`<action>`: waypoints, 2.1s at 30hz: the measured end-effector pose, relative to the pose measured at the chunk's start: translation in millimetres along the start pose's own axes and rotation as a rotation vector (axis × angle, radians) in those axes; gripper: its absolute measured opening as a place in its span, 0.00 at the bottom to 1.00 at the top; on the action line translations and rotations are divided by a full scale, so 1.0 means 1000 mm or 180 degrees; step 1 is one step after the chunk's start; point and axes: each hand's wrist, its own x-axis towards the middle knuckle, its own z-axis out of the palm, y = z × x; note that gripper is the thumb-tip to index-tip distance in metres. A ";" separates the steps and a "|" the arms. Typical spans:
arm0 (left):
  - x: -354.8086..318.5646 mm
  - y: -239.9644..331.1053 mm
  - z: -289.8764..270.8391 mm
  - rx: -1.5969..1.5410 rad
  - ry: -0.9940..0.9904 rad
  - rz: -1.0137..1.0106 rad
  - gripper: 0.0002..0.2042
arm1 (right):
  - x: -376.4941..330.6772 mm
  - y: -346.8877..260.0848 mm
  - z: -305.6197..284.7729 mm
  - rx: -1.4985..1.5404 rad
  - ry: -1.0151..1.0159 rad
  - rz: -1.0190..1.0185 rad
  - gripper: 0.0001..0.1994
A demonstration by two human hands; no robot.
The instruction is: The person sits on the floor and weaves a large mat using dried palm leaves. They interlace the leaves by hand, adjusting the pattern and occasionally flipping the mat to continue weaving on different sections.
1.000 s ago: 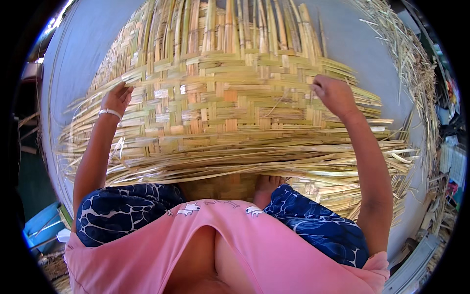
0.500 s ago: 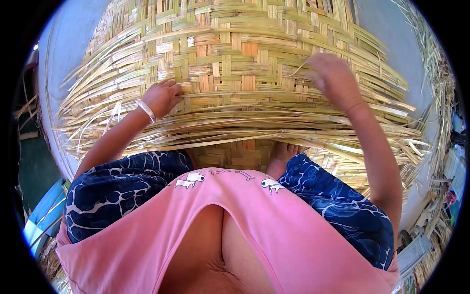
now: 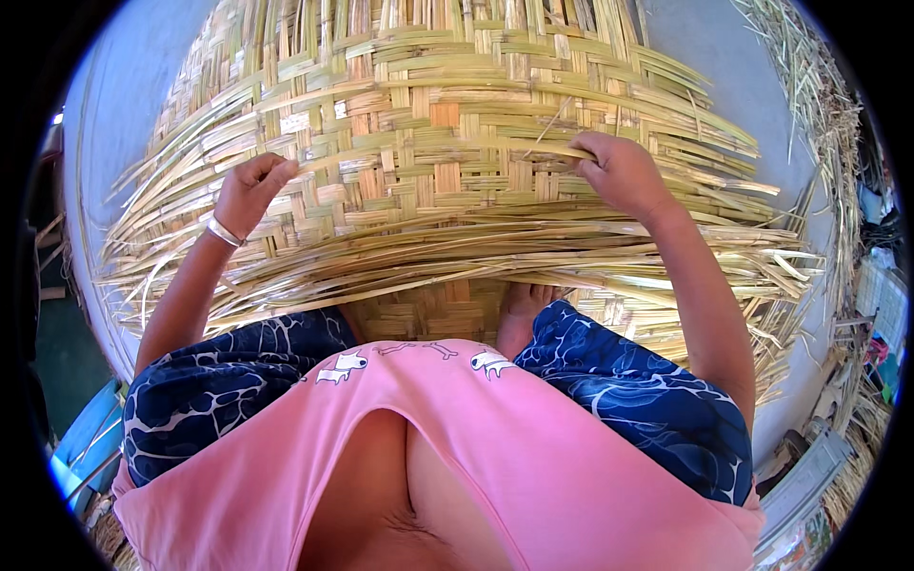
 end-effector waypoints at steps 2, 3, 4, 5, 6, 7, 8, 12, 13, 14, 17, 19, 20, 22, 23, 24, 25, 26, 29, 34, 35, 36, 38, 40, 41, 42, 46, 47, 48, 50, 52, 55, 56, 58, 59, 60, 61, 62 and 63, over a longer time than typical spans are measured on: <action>0.000 0.001 -0.005 0.0821 0.0137 0.0188 0.14 | -0.001 -0.015 -0.013 0.0272 -0.0248 0.0201 0.12; -0.001 0.000 -0.008 0.1314 0.0199 0.0380 0.14 | -0.003 -0.020 -0.017 0.0391 -0.0302 0.0240 0.13; 0.000 -0.007 -0.008 0.1546 0.0304 0.0462 0.14 | -0.004 -0.024 -0.021 0.0501 -0.0350 0.0292 0.14; -0.001 -0.017 -0.008 0.1786 0.0410 0.0530 0.14 | -0.004 -0.026 -0.024 0.0283 -0.0347 0.0286 0.15; -0.002 -0.027 -0.009 0.2028 0.0515 0.0600 0.14 | -0.001 -0.026 -0.027 0.0066 -0.0343 0.0280 0.15; -0.001 -0.033 -0.009 0.2067 0.0562 0.0629 0.14 | -0.001 -0.024 -0.028 -0.0160 -0.0333 0.0298 0.16; -0.002 -0.037 -0.010 0.2092 0.0622 0.0679 0.14 | 0.000 -0.022 -0.027 -0.0318 -0.0237 0.0167 0.17; -0.004 -0.047 -0.009 0.2108 0.0771 0.0741 0.18 | 0.004 0.008 -0.010 -0.1064 0.0040 -0.0207 0.18; -0.003 -0.058 -0.007 0.2106 0.0623 0.0539 0.20 | 0.006 0.016 -0.006 -0.1200 0.0063 -0.0219 0.17; -0.001 -0.059 -0.004 0.2094 0.0594 0.0373 0.21 | 0.006 0.024 -0.003 -0.1265 0.0061 -0.0128 0.17; -0.002 -0.069 -0.004 0.1978 0.0605 0.0367 0.20 | 0.015 0.022 -0.005 -0.1308 -0.0189 0.0098 0.17; -0.003 -0.065 -0.004 0.1864 0.0596 0.0316 0.20 | 0.015 0.023 -0.005 -0.1316 -0.0204 0.0090 0.17; -0.002 -0.064 -0.006 0.1806 0.0565 0.0263 0.20 | 0.015 0.022 -0.006 -0.1266 -0.0227 0.0142 0.17; 0.001 -0.066 -0.004 0.1831 0.0522 0.0289 0.20 | 0.014 0.022 -0.008 -0.1173 -0.0289 0.0237 0.18; 0.003 -0.069 -0.004 0.1820 0.0519 0.0300 0.21 | 0.012 0.023 -0.008 -0.1136 -0.0247 0.0246 0.17; 0.004 -0.069 -0.003 0.1826 0.0471 0.0272 0.22 | 0.010 0.025 -0.008 -0.1102 -0.0208 0.0253 0.17; 0.003 -0.069 -0.005 0.1842 0.0486 0.0323 0.23 | 0.010 0.026 -0.008 -0.1059 -0.0163 0.0232 0.17; 0.003 -0.068 -0.004 0.1855 0.0500 0.0373 0.23 | 0.010 0.027 -0.010 -0.1038 -0.0166 0.0235 0.17; 0.005 -0.064 -0.003 0.1892 0.0444 0.0372 0.24 | 0.009 0.029 -0.012 -0.0998 -0.0156 0.0249 0.16; 0.003 -0.066 -0.005 0.1725 0.0523 0.0526 0.23 | 0.010 0.040 -0.010 -0.1041 0.0019 0.0297 0.14; -0.001 -0.068 -0.010 0.1797 0.0457 0.0607 0.22 | 0.012 0.039 -0.012 -0.1021 0.0045 0.0437 0.14; 0.000 -0.068 -0.014 0.1861 0.0391 0.0671 0.22 | 0.011 0.040 -0.019 -0.1008 0.0061 0.0562 0.13; -0.011 -0.070 -0.027 0.2161 0.0250 0.0494 0.20 | 0.020 0.068 -0.012 -0.0806 0.0047 0.0554 0.14; -0.003 -0.089 -0.040 0.2366 0.0507 0.0756 0.12 | 0.011 0.108 -0.006 -0.0946 0.0575 0.0568 0.15; 0.002 -0.082 -0.056 0.2604 0.0302 0.0304 0.08 | 0.004 0.116 -0.009 -0.0904 0.0754 0.0489 0.17; 0.007 -0.083 -0.070 0.2995 0.0444 0.0179 0.06 | -0.005 0.135 -0.015 -0.1017 0.0567 0.0776 0.17; -0.010 -0.119 -0.156 0.3495 0.0714 -0.0058 0.09 | -0.014 0.136 -0.038 -0.1371 0.0470 0.0683 0.17; -0.018 -0.136 -0.180 0.3726 0.0889 0.0038 0.09 | -0.014 0.146 -0.036 -0.1346 0.0457 0.0762 0.16; -0.022 -0.143 -0.201 0.3994 0.1032 0.0166 0.10 | -0.005 0.150 -0.033 -0.1297 0.0301 0.0795 0.15; -0.036 -0.149 -0.229 0.4299 0.0643 -0.0717 0.08 | -0.003 0.149 -0.034 -0.1236 0.0135 0.0894 0.16; -0.057 -0.150 -0.261 0.4447 0.0552 -0.1289 0.09 | -0.001 0.163 -0.028 -0.1215 0.0344 0.0768 0.18; -0.067 -0.178 -0.287 0.4303 0.1262 -0.1946 0.09 | -0.004 0.198 -0.029 -0.1499 0.0490 0.0638 0.22; -0.072 -0.154 -0.292 0.4539 0.1372 -0.1829 0.08 | -0.005 0.208 -0.029 -0.1610 0.0514 0.0585 0.23; -0.078 -0.135 -0.302 0.4301 0.1720 -0.2220 0.09 | -0.003 0.216 -0.032 -0.1599 0.0448 0.0594 0.21; -0.078 -0.127 -0.310 0.4155 0.1931 -0.2352 0.10 | -0.003 0.219 -0.033 -0.1580 0.0429 0.0611 0.20; -0.080 -0.136 -0.327 0.4201 0.2123 -0.2396 0.11 | -0.003 0.227 -0.035 -0.1552 0.0403 0.0651 0.19; -0.081 -0.142 -0.353 0.3983 0.2204 -0.2495 0.11 | -0.002 0.236 -0.035 -0.1513 0.0374 0.0676 0.18; -0.081 -0.124 -0.352 0.3468 0.2653 -0.2342 0.12 | -0.004 0.240 -0.037 -0.1499 0.0341 0.0754 0.17; -0.076 -0.121 -0.371 0.4767 0.1675 -0.3004 0.15 | -0.001 0.242 -0.037 -0.1464 0.0316 0.0756 0.17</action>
